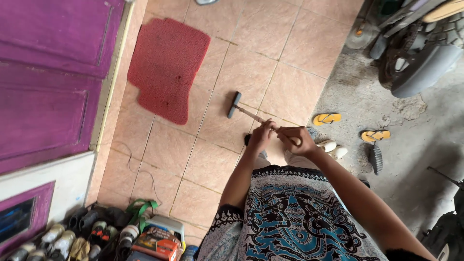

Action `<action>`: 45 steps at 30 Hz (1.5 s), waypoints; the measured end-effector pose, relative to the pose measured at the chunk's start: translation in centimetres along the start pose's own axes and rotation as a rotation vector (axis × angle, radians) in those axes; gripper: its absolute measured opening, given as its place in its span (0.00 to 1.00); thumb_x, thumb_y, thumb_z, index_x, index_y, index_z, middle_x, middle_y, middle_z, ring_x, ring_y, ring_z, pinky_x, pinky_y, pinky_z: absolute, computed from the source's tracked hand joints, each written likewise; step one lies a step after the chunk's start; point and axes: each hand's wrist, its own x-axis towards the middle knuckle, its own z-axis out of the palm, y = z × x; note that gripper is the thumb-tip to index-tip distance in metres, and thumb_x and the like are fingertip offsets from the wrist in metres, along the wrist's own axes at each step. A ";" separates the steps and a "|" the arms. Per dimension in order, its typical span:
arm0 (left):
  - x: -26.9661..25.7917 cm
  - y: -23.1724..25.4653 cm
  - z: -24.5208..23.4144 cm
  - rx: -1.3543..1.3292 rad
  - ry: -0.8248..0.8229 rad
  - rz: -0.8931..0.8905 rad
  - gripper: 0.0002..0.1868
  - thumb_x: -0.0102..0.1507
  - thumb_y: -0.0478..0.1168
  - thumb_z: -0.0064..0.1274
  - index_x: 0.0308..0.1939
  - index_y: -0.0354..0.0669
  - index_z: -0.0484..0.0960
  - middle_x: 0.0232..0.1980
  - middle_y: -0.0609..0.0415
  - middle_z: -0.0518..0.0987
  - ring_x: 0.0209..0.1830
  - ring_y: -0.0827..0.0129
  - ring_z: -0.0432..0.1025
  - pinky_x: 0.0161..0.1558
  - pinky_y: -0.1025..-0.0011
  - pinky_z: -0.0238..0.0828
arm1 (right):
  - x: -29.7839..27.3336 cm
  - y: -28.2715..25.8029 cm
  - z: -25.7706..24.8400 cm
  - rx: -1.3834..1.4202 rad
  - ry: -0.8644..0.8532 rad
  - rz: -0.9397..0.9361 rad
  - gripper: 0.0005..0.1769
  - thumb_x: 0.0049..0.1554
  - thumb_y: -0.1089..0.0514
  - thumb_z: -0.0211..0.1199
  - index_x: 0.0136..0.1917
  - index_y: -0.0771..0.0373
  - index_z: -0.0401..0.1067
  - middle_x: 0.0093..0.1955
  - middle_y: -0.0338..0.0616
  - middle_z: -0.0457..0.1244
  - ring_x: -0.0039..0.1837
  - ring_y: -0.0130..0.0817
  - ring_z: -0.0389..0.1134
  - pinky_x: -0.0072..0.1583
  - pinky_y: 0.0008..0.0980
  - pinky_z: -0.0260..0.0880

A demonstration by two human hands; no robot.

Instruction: The person sweeps the floor using a broom, moving dirt and debris into a pile.

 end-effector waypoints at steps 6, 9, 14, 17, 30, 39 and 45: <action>2.9 7.5 5.8 -0.084 -0.185 0.085 0.09 0.68 0.36 0.54 0.50 0.49 0.73 0.51 0.53 0.82 0.46 0.51 0.79 0.45 0.58 0.77 | -7.1 2.6 -8.1 -0.231 0.108 -0.316 0.09 0.56 0.71 0.58 0.35 0.70 0.75 0.43 0.56 0.71 0.40 0.38 0.75 0.40 0.26 0.74; 3.7 10.5 8.1 -0.151 -0.305 0.097 0.07 0.67 0.36 0.53 0.48 0.48 0.75 0.47 0.53 0.83 0.43 0.53 0.80 0.43 0.58 0.77 | -10.7 3.8 -10.4 -0.370 0.063 -0.358 0.13 0.56 0.74 0.60 0.31 0.71 0.76 0.39 0.59 0.72 0.34 0.39 0.75 0.35 0.25 0.72; 4.8 12.7 12.9 -0.112 -0.377 0.262 0.05 0.68 0.37 0.53 0.46 0.47 0.74 0.43 0.54 0.83 0.44 0.57 0.81 0.45 0.59 0.77 | -14.2 4.4 -13.9 -0.182 0.117 -0.188 0.09 0.53 0.71 0.60 0.32 0.72 0.78 0.39 0.58 0.72 0.38 0.43 0.77 0.42 0.31 0.77; 4.9 12.2 15.1 -0.050 -0.424 0.259 0.06 0.69 0.37 0.54 0.50 0.47 0.76 0.49 0.52 0.84 0.49 0.57 0.80 0.50 0.58 0.76 | -15.4 3.8 -15.4 0.070 0.155 -0.085 0.07 0.47 0.70 0.60 0.35 0.73 0.79 0.40 0.58 0.72 0.50 0.49 0.77 0.52 0.39 0.81; 4.0 8.5 8.4 0.461 -0.354 -0.265 0.21 0.68 0.41 0.47 0.65 0.64 0.75 0.73 0.67 0.71 0.56 0.52 0.75 0.52 0.56 0.77 | -8.9 0.6 -13.8 -0.084 -0.426 0.094 0.18 0.47 0.55 0.75 0.51 0.64 0.82 0.73 0.72 0.56 0.74 0.65 0.51 0.66 0.61 0.57; 4.0 8.0 8.0 0.390 -0.268 -0.486 0.35 0.65 0.47 0.48 0.75 0.77 0.58 0.80 0.42 0.51 0.61 0.41 0.69 0.44 0.51 0.78 | -5.1 11.3 -6.5 -0.355 -0.463 0.337 0.40 0.55 0.50 0.65 0.78 0.52 0.55 0.59 0.60 0.67 0.53 0.53 0.72 0.55 0.49 0.73; -0.7 3.1 1.2 0.225 -0.064 -0.527 0.34 0.66 0.52 0.51 0.76 0.57 0.60 0.71 0.40 0.68 0.59 0.43 0.73 0.53 0.48 0.73 | -5.3 14.4 -5.6 -0.455 -0.501 0.830 0.36 0.63 0.43 0.57 0.82 0.39 0.52 0.47 0.57 0.73 0.49 0.50 0.77 0.54 0.45 0.76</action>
